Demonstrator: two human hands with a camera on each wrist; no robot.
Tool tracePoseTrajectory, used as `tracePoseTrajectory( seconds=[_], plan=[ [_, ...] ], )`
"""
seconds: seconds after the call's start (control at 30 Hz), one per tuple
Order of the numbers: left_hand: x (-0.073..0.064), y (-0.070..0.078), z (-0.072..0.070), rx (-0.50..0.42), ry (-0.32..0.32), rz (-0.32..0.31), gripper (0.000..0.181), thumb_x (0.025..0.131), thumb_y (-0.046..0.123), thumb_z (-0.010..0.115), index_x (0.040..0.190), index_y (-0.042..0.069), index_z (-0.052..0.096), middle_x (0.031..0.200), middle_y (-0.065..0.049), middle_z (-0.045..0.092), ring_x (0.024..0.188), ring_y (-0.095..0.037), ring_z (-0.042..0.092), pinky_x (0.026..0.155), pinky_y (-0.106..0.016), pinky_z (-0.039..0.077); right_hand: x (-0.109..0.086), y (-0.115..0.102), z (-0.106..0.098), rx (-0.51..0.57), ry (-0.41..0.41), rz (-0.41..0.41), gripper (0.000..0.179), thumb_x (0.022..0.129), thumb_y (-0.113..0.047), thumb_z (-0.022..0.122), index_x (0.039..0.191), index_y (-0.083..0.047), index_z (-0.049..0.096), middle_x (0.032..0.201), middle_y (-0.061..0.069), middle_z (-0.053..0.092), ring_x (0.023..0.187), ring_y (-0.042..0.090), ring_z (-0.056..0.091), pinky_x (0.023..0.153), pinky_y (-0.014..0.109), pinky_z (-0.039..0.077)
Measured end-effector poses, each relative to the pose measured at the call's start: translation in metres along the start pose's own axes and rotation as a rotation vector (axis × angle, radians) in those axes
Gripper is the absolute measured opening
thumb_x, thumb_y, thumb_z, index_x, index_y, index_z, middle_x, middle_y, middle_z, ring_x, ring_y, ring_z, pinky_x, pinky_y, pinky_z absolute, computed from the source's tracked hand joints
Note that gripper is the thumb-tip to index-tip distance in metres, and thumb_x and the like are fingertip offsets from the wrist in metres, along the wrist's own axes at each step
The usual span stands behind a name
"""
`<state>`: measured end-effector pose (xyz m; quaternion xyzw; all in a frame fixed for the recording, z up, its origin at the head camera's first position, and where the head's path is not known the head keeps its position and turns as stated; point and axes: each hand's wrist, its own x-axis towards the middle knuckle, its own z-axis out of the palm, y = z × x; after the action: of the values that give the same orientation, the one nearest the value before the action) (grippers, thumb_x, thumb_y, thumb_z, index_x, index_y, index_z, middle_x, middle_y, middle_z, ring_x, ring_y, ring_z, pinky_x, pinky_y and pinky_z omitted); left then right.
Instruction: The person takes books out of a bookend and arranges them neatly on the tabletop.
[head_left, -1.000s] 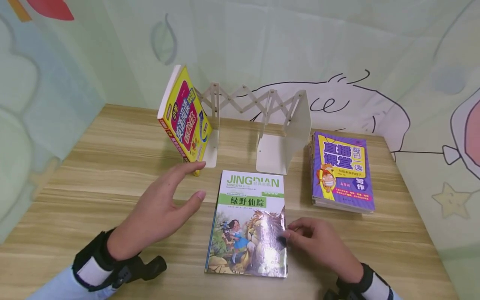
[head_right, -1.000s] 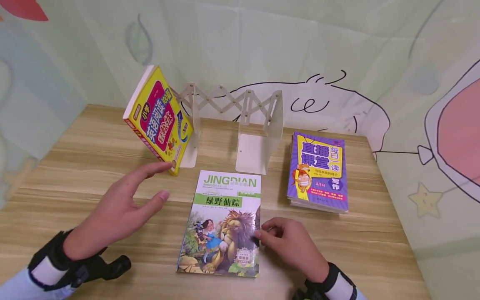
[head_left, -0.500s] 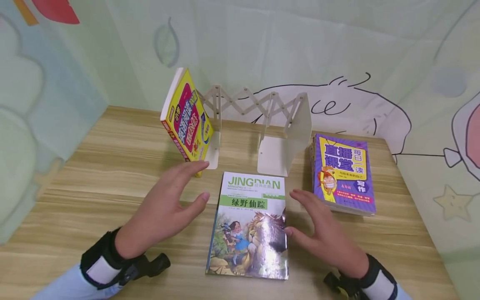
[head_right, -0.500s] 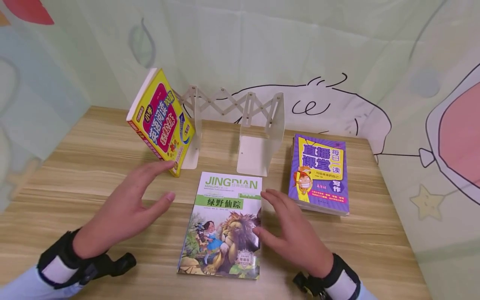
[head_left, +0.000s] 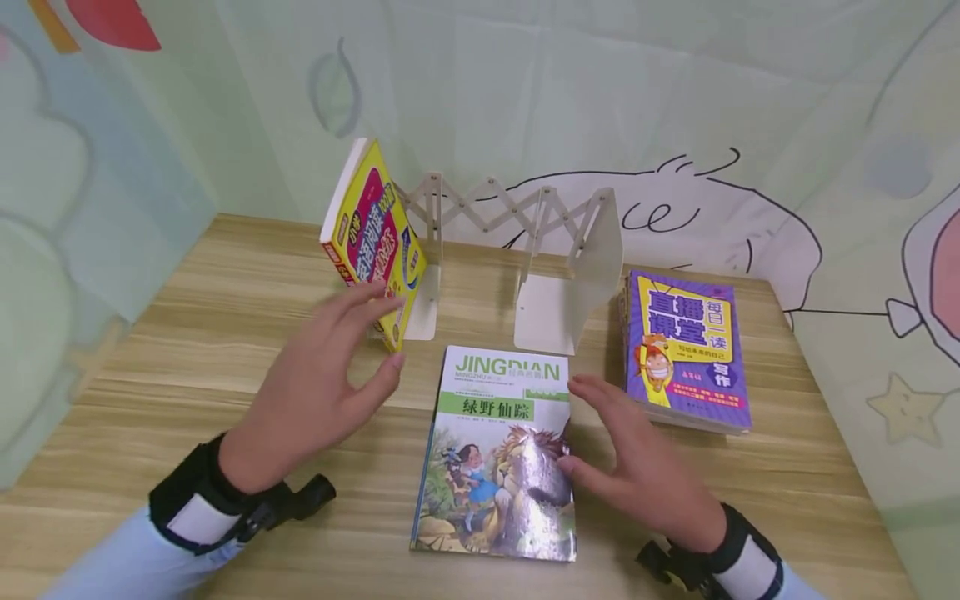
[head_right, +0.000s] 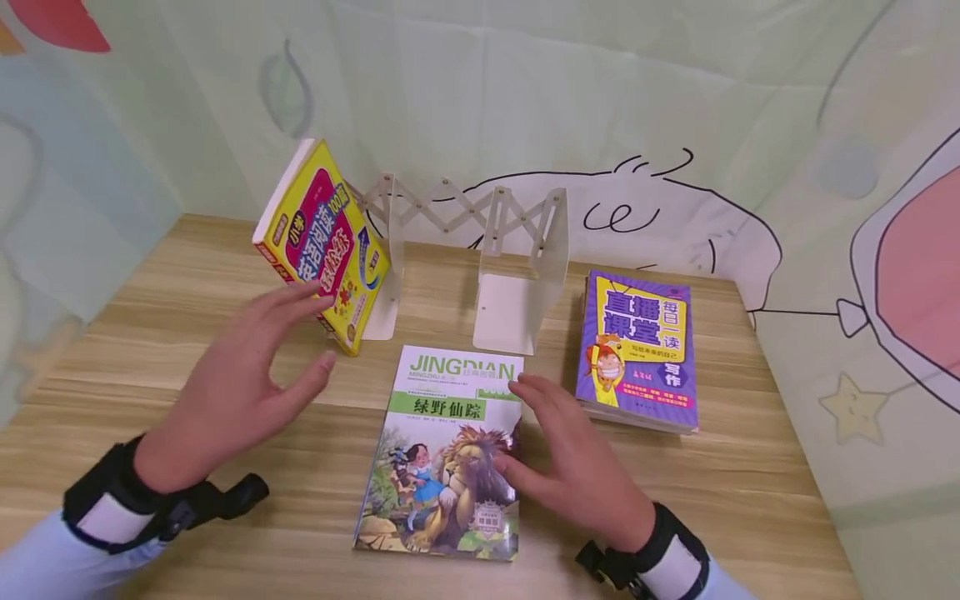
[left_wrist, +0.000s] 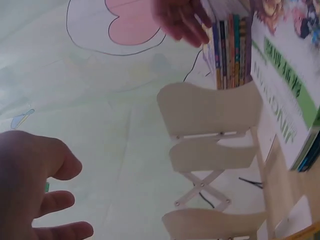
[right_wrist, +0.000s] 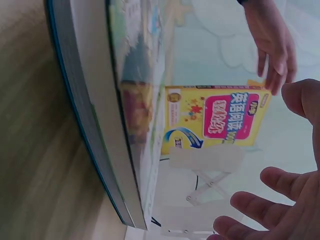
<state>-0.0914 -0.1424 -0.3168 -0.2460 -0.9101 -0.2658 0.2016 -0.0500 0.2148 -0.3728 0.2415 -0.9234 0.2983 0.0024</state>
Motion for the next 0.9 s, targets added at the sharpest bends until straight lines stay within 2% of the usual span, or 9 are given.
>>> tracePoseTrajectory(
  seconds=[0.2, 0.3, 0.4, 0.47, 0.57, 0.67, 0.9],
  plan=[
    [0.030, -0.019, -0.022, 0.054, 0.197, 0.002, 0.051, 0.091, 0.020, 0.064, 0.136, -0.001, 0.057, 0.145, -0.022, 0.050, 0.138, -0.041, 0.042, 0.113, -0.060, 0.034, -0.001, 0.000, 0.010, 0.017, -0.022, -0.031, 0.074, 0.090, -0.041, 0.074, 0.150, -0.017, 0.039, 0.156, 0.005, 0.039, 0.144, 0.029, 0.038, 0.110, 0.055, 0.041],
    [0.048, -0.029, -0.026, 0.105, 0.252, 0.015, 0.053, 0.093, 0.023, 0.062, 0.138, -0.003, 0.054, 0.146, -0.025, 0.048, 0.140, -0.043, 0.039, 0.117, -0.057, 0.029, -0.002, 0.001, 0.012, 0.015, -0.018, -0.042, 0.074, 0.089, -0.040, 0.075, 0.150, -0.014, 0.040, 0.156, 0.006, 0.039, 0.143, 0.029, 0.039, 0.110, 0.055, 0.041],
    [0.066, -0.040, -0.023, 0.141, 0.228, -0.019, 0.059, 0.094, 0.027, 0.061, 0.144, -0.003, 0.048, 0.152, -0.024, 0.043, 0.144, -0.041, 0.036, 0.120, -0.054, 0.027, -0.002, 0.002, 0.013, 0.011, -0.020, -0.046, 0.075, 0.089, -0.039, 0.075, 0.150, -0.013, 0.040, 0.156, 0.007, 0.040, 0.143, 0.028, 0.040, 0.110, 0.054, 0.042],
    [0.075, -0.046, -0.019, 0.155, 0.167, -0.072, 0.061, 0.096, 0.027, 0.060, 0.148, -0.002, 0.044, 0.156, -0.021, 0.040, 0.145, -0.038, 0.037, 0.118, -0.054, 0.032, -0.002, 0.003, 0.014, 0.009, -0.021, -0.048, 0.075, 0.089, -0.039, 0.075, 0.150, -0.013, 0.040, 0.156, 0.007, 0.040, 0.143, 0.029, 0.040, 0.110, 0.054, 0.042],
    [0.083, -0.054, -0.010, 0.156, 0.120, -0.142, 0.055, 0.098, 0.022, 0.058, 0.147, -0.001, 0.047, 0.157, -0.017, 0.041, 0.144, -0.034, 0.040, 0.109, -0.055, 0.042, -0.002, 0.004, 0.015, 0.008, -0.022, -0.053, 0.074, 0.089, -0.039, 0.074, 0.150, -0.012, 0.040, 0.156, 0.008, 0.041, 0.142, 0.029, 0.041, 0.110, 0.054, 0.042],
    [0.086, -0.057, -0.004, 0.155, 0.134, -0.169, 0.045, 0.099, 0.014, 0.056, 0.142, -0.001, 0.053, 0.154, -0.015, 0.045, 0.143, -0.031, 0.042, 0.105, -0.053, 0.046, -0.002, 0.004, 0.016, 0.011, -0.020, -0.056, 0.074, 0.090, -0.038, 0.074, 0.150, -0.012, 0.040, 0.155, 0.008, 0.041, 0.142, 0.029, 0.041, 0.110, 0.054, 0.042],
    [0.087, -0.056, 0.002, 0.153, 0.184, -0.154, 0.043, 0.097, 0.006, 0.058, 0.140, 0.000, 0.056, 0.151, -0.016, 0.048, 0.138, -0.033, 0.049, 0.105, -0.050, 0.047, -0.004, 0.007, 0.019, 0.012, -0.017, -0.056, 0.071, 0.090, -0.035, 0.074, 0.149, -0.012, 0.042, 0.153, 0.007, 0.044, 0.140, 0.027, 0.044, 0.110, 0.051, 0.043]
  ],
)
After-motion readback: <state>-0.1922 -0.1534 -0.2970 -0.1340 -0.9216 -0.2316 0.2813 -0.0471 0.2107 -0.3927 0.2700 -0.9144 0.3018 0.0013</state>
